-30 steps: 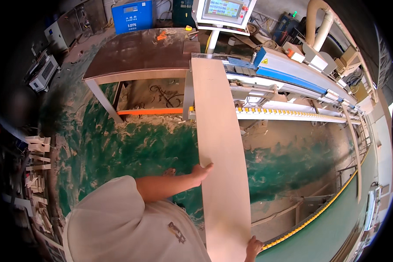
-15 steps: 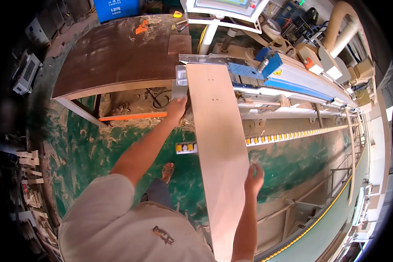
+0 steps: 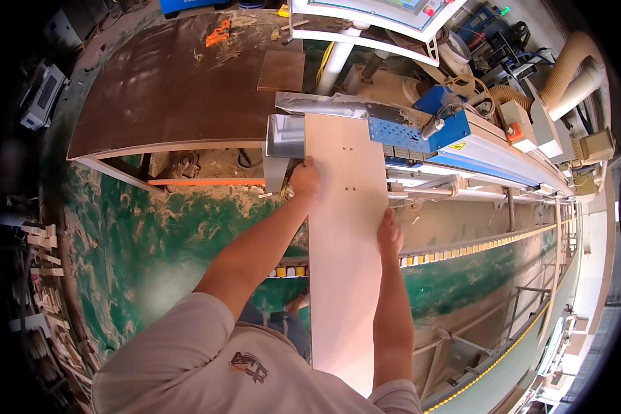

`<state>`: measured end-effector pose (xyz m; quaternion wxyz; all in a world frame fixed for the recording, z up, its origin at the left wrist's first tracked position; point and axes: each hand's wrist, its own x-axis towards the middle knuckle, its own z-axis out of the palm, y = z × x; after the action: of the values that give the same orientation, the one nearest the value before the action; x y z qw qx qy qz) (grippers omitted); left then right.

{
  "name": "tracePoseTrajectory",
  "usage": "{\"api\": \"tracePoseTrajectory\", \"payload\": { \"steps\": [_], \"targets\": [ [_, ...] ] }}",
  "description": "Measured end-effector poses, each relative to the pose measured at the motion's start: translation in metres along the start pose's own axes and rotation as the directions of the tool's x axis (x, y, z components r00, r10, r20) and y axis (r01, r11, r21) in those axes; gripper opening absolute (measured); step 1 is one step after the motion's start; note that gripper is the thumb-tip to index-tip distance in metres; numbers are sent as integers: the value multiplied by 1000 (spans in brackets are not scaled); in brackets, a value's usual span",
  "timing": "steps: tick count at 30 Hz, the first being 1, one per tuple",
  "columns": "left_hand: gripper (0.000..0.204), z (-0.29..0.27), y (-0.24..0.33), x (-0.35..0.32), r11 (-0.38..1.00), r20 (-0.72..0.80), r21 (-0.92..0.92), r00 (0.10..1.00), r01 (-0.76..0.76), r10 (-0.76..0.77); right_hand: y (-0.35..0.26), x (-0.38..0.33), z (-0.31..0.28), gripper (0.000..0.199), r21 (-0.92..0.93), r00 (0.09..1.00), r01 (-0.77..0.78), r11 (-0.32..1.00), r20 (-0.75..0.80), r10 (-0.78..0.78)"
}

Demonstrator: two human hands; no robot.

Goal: The person picks up wood panels from a stack, feeds them individually through a machine for processing, and luego places them onto a different stack.

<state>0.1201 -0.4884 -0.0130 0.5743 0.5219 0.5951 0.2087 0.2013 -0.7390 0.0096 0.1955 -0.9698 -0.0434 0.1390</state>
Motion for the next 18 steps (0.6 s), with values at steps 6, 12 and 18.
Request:
{"api": "tracePoseTrajectory", "payload": {
  "steps": [6, 12, 18],
  "targets": [
    [60, 20, 8, -12, 998, 35, 43, 999, 39, -41, 18, 13, -6, 90, 33, 1000, -10, 999, -2, 10],
    [60, 39, -22, 9, 984, 108, -158, 992, 87, -71, 18, 19, -18, 89, 1, 997, -22, 1000, 75, 22],
    [56, 48, -14, -6, 950, 211, -277, 974, 143, -85, 34, 36, -23, 86, 0, 993, -40, 999, 110, 40]
  ]
}}
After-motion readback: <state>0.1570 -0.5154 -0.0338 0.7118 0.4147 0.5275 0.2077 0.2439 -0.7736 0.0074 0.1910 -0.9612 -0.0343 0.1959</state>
